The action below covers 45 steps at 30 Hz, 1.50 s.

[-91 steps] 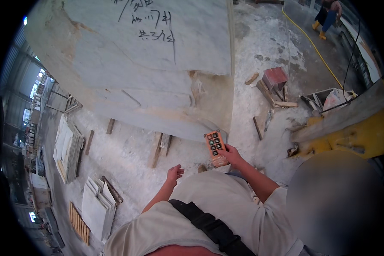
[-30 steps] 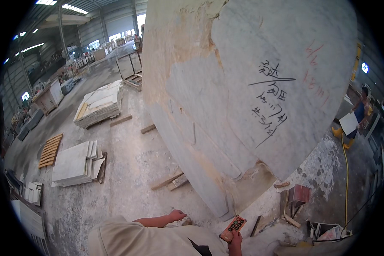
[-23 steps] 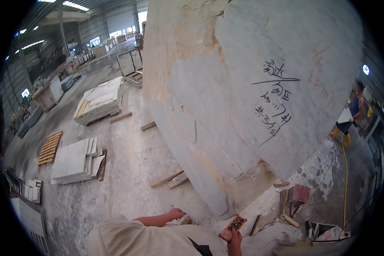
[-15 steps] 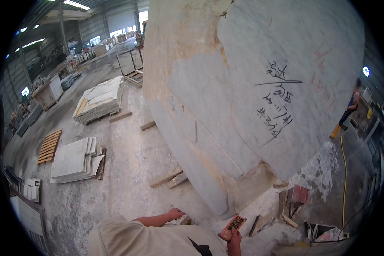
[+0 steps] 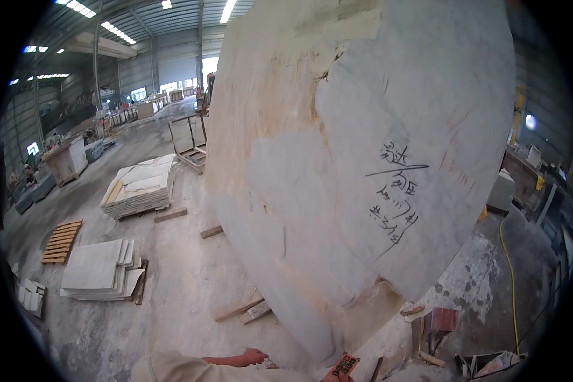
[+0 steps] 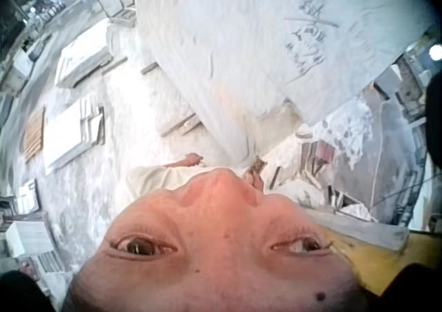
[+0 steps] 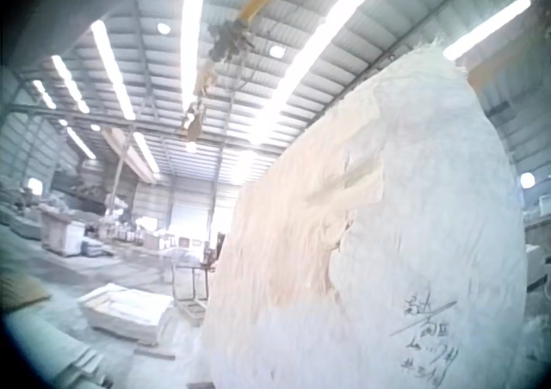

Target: The person uses a handheld remote control to operate an overhead crane, lifting a large stone slab from a vertical position and placing it onto a wooden pallet. The person guides the slab with their hands during the lift and placement, then adjusts the camera headstrap.

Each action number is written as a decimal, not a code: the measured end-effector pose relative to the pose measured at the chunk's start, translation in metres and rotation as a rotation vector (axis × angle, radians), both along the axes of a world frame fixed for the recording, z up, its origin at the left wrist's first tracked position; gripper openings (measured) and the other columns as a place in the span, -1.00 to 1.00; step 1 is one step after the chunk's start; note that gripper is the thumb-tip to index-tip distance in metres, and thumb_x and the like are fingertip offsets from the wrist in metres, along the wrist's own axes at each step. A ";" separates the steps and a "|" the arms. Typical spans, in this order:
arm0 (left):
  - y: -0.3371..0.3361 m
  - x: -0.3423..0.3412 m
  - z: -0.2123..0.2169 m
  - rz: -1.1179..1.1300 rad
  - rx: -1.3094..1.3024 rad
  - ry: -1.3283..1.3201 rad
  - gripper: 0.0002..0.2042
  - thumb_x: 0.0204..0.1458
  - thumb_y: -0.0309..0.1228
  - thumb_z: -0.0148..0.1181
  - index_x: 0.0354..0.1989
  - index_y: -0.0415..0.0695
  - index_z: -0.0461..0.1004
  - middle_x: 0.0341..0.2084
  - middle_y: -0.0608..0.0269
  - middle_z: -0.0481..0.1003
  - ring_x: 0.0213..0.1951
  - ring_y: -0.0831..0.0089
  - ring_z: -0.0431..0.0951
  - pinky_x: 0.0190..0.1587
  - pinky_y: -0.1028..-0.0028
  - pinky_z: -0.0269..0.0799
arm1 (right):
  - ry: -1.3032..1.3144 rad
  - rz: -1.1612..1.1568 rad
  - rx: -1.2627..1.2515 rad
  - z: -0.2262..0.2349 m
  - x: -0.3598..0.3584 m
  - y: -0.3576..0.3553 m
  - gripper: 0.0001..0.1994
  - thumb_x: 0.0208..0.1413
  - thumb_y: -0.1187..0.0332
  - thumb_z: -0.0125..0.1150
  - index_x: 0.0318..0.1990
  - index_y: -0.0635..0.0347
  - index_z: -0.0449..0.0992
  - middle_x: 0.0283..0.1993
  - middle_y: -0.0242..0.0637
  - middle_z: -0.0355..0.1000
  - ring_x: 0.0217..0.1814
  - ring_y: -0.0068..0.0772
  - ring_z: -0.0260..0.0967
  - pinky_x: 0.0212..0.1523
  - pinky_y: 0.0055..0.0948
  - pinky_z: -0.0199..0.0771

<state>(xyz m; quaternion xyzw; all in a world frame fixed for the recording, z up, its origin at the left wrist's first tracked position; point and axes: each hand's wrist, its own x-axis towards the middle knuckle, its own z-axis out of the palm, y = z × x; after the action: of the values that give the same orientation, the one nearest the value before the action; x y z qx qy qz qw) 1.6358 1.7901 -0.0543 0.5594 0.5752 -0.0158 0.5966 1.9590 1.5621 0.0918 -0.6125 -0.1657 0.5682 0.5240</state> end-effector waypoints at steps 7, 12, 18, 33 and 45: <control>0.010 -0.007 0.004 -0.044 -0.063 0.071 -0.53 -0.07 0.02 0.16 -0.31 -0.22 0.54 -0.44 0.25 0.54 -0.47 0.45 0.50 -0.45 0.49 0.44 | -0.495 0.144 0.129 -0.032 0.005 0.007 -0.52 0.22 0.18 -0.02 0.22 0.20 0.17 0.07 -0.05 0.32 0.06 -0.24 0.28 0.00 -0.39 0.35; 0.013 0.001 -0.004 -0.074 -0.034 0.016 -0.52 -0.06 0.04 0.11 -0.30 -0.22 0.55 -0.45 0.25 0.54 -0.47 0.46 0.50 -0.45 0.49 0.44 | -0.042 -0.056 -0.024 -0.005 -0.007 0.017 -0.55 0.20 0.17 0.02 0.16 0.21 0.23 0.00 -0.10 0.34 -0.03 -0.29 0.30 -0.09 -0.42 0.36; 0.017 0.002 0.000 -0.054 -0.036 -0.013 -0.53 -0.07 0.02 0.10 -0.33 -0.22 0.55 -0.54 0.26 0.52 -0.58 0.46 0.44 -0.52 0.47 0.38 | 0.144 -0.183 -0.093 0.020 -0.019 0.028 -0.57 0.17 0.15 0.07 0.09 0.23 0.30 -0.09 -0.16 0.37 -0.14 -0.36 0.32 -0.20 -0.45 0.38; 0.027 -0.002 0.005 -0.108 -0.047 0.066 -0.51 -0.07 0.04 0.11 -0.31 -0.22 0.56 -0.50 0.23 0.54 -0.53 0.43 0.48 -0.46 0.45 0.42 | 0.214 -0.244 -0.034 0.006 -0.021 0.029 -0.61 0.15 0.10 0.10 -0.05 0.25 0.41 -0.32 -0.30 0.41 -0.41 -0.50 0.36 -0.47 -0.51 0.41; 0.029 0.007 0.006 -0.124 -0.036 0.063 -0.50 -0.07 0.05 0.10 -0.28 -0.22 0.56 -0.45 0.21 0.55 -0.48 0.41 0.51 -0.40 0.44 0.45 | 0.287 -0.212 -0.001 -0.007 -0.012 0.042 -0.55 0.18 0.10 0.04 0.06 0.29 0.32 -0.14 -0.21 0.40 -0.22 -0.39 0.41 -0.34 -0.49 0.50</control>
<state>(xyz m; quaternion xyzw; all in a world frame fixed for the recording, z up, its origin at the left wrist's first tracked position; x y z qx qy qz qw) 1.6425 1.8194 -0.0484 0.5823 0.5575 -0.0808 0.5862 1.9471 1.6036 0.0849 -0.5394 -0.0234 0.5914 0.5990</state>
